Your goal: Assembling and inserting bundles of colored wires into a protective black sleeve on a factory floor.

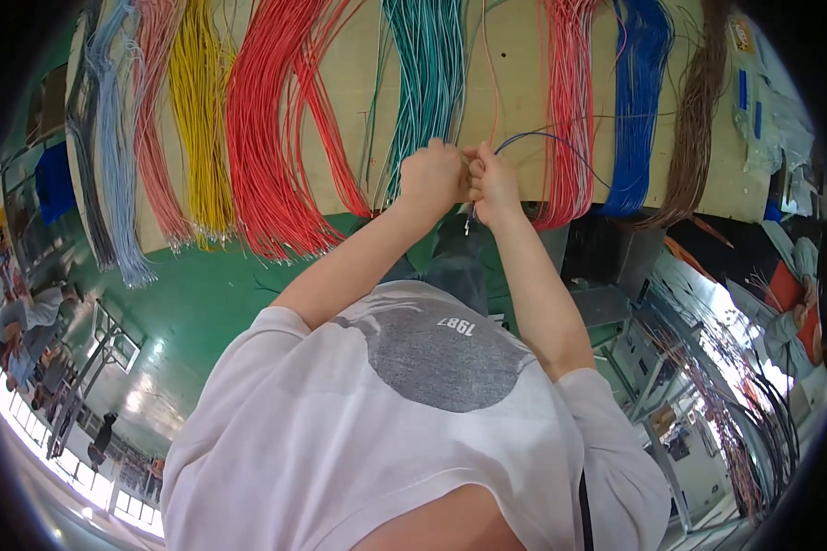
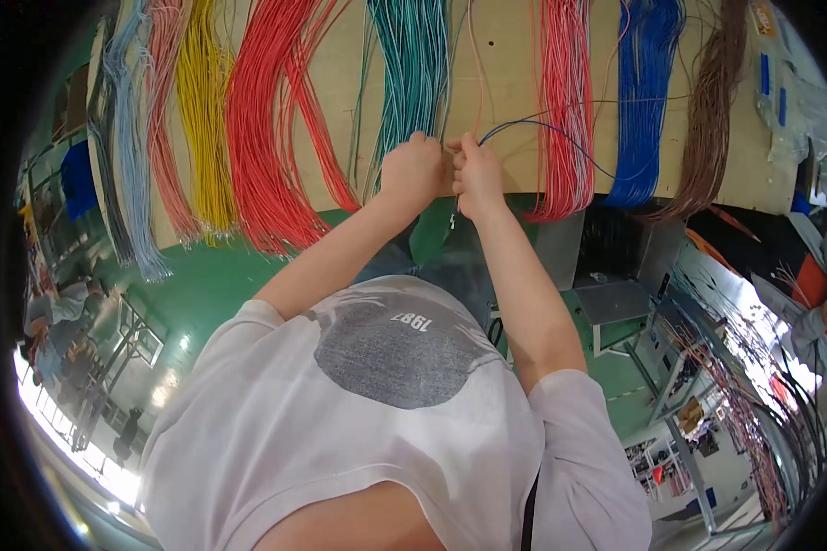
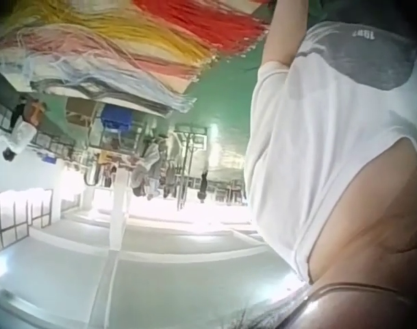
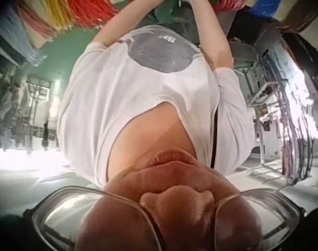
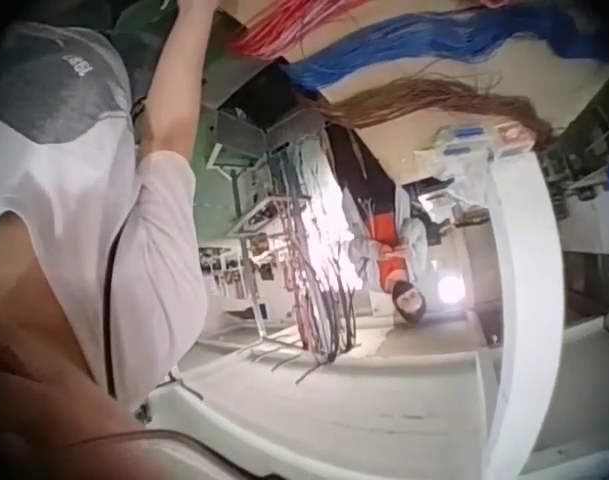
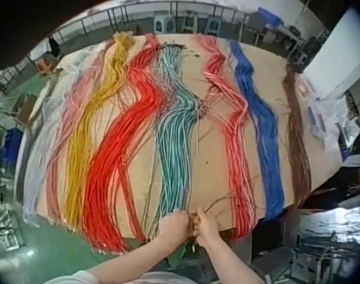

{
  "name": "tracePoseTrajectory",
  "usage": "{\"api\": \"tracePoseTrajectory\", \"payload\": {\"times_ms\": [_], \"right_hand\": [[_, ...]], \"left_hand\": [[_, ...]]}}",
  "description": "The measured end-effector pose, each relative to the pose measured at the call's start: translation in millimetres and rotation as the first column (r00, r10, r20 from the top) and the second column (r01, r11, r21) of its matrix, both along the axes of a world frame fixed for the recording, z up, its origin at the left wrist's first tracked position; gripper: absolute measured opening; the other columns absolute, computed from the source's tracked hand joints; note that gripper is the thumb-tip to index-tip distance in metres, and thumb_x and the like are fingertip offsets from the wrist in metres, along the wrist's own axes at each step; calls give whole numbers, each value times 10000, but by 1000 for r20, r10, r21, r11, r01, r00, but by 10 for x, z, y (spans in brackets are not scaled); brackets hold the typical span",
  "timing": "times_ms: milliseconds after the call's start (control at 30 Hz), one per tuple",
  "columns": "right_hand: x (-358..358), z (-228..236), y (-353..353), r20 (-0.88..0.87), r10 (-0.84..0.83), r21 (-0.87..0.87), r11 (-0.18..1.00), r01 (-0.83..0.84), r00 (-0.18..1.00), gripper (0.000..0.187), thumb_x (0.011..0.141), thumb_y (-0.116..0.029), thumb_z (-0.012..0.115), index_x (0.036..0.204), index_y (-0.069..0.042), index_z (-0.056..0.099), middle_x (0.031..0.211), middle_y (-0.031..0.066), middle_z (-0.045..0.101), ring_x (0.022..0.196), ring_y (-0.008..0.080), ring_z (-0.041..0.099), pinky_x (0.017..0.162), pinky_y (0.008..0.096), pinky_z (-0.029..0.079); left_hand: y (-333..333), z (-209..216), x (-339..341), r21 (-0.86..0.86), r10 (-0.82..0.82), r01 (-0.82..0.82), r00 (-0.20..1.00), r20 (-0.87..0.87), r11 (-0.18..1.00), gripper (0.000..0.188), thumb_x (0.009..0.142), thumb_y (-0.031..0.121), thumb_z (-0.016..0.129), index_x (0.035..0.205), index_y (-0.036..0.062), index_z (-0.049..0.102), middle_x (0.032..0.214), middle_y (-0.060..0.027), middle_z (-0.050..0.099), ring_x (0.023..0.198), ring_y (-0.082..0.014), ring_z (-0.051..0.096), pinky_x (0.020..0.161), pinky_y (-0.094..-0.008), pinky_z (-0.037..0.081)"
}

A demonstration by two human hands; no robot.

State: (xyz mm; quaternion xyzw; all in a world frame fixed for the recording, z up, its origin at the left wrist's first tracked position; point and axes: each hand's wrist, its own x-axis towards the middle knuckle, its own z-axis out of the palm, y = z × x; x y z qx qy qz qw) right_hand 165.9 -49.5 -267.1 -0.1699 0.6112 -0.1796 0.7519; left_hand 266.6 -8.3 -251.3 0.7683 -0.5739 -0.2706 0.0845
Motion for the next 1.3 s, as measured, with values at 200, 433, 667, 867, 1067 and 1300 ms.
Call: {"api": "tracePoseTrajectory", "payload": {"times_ms": [200,433,667,867,1067,1300], "right_hand": [[34,-3,-38,9,160,-94,983,-158,987,233,834,-296,495,791,-67,495,549,-46,407,408,36,316,340,178,180],[181,256,-181,179,-107,-150,980,134,978,245,858,-281,450,742,-66,471,580,10,441,480,100,418,415,220,336],[548,436,101,238,-238,-166,945,281,942,182,892,-226,382,839,-64,446,551,3,392,456,119,378,408,240,317],[480,538,-105,470,-36,222,972,-79,882,331,883,-331,390,612,-150,330,465,-52,190,364,64,149,342,228,102],[609,581,271,400,121,260,936,-239,909,414,888,-363,362,546,-164,242,462,-51,172,355,60,146,327,215,104],[709,554,256,354,120,188,962,-197,928,409,890,-363,355,551,-163,244,456,-50,177,346,59,144,319,209,102]], "left_hand": [[39,-74,112,-26,-55,53,995,-88,998,195,615,182,620,704,18,560,741,-124,560,658,-258,590,563,-312,484],[167,72,61,347,450,-450,142,-882,823,184,802,202,510,859,27,521,866,-53,557,707,-146,539,617,-270,431],[100,66,-145,814,236,-479,-793,-562,328,267,884,306,390,831,71,506,783,-37,529,733,-134,492,667,-264,389],[464,-41,814,-406,672,-733,672,-311,545,197,737,109,561,884,-11,508,781,-181,535,736,-315,528,642,-372,422],[907,-288,1318,-246,733,-691,653,188,679,171,731,149,549,823,7,524,842,-167,522,819,-321,504,700,-408,411],[950,-31,1457,-109,775,-838,538,-332,535,160,745,156,556,803,8,537,736,-162,576,694,-323,563,607,-381,439]]}}
